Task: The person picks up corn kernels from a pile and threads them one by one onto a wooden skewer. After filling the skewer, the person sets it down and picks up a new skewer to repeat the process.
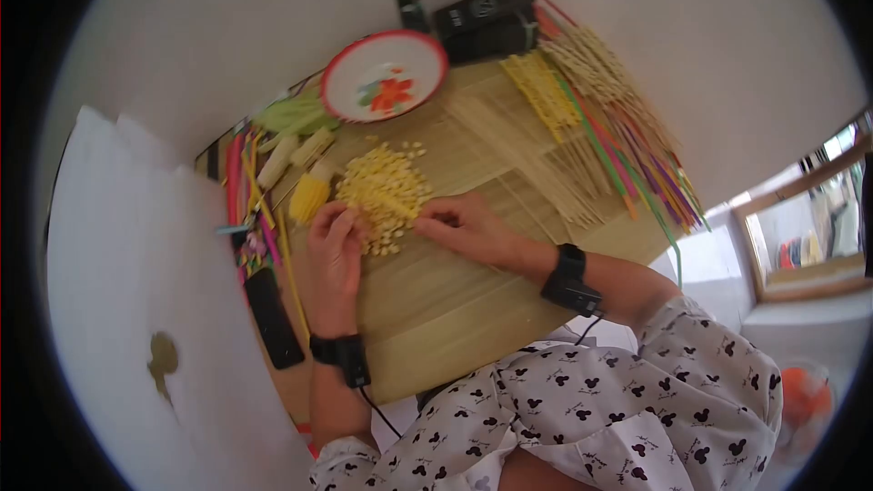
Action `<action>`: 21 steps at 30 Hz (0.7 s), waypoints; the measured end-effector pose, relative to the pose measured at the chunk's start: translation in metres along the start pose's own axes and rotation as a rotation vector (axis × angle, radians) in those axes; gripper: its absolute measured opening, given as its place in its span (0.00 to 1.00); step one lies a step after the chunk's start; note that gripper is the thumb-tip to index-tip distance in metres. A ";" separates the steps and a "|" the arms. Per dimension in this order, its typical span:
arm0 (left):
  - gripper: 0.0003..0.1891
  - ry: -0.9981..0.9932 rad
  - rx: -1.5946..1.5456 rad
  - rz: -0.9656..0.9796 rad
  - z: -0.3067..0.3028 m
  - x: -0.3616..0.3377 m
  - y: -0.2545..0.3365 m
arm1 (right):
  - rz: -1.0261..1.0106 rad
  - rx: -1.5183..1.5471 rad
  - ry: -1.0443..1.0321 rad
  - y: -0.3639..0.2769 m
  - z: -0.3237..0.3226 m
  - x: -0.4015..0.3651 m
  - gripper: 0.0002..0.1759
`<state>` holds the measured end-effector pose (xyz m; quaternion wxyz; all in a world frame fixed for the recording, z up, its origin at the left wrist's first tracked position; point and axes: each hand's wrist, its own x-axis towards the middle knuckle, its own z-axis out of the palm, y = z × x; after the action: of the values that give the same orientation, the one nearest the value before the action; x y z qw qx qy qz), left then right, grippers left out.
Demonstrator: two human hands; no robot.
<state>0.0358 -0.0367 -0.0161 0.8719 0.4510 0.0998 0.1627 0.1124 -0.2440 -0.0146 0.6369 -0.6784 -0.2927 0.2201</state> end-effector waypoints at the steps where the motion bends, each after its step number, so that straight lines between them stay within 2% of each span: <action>1: 0.07 0.031 -0.028 0.003 -0.002 0.001 0.000 | 0.076 0.045 -0.025 -0.009 0.000 -0.003 0.10; 3: 0.07 0.092 -0.061 0.026 -0.005 0.003 0.000 | 0.073 0.057 -0.064 -0.012 -0.001 -0.003 0.10; 12: 0.08 0.100 -0.289 0.049 -0.019 0.007 0.007 | 0.223 0.231 -0.164 -0.029 -0.007 -0.006 0.09; 21: 0.09 0.141 -0.345 0.075 -0.018 0.010 0.015 | 0.231 0.145 -0.236 -0.031 -0.011 -0.007 0.09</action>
<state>0.0361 -0.0119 -0.0143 0.9204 0.2858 0.1145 0.2410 0.1110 -0.2558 0.0162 0.6158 -0.6291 -0.2690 0.3906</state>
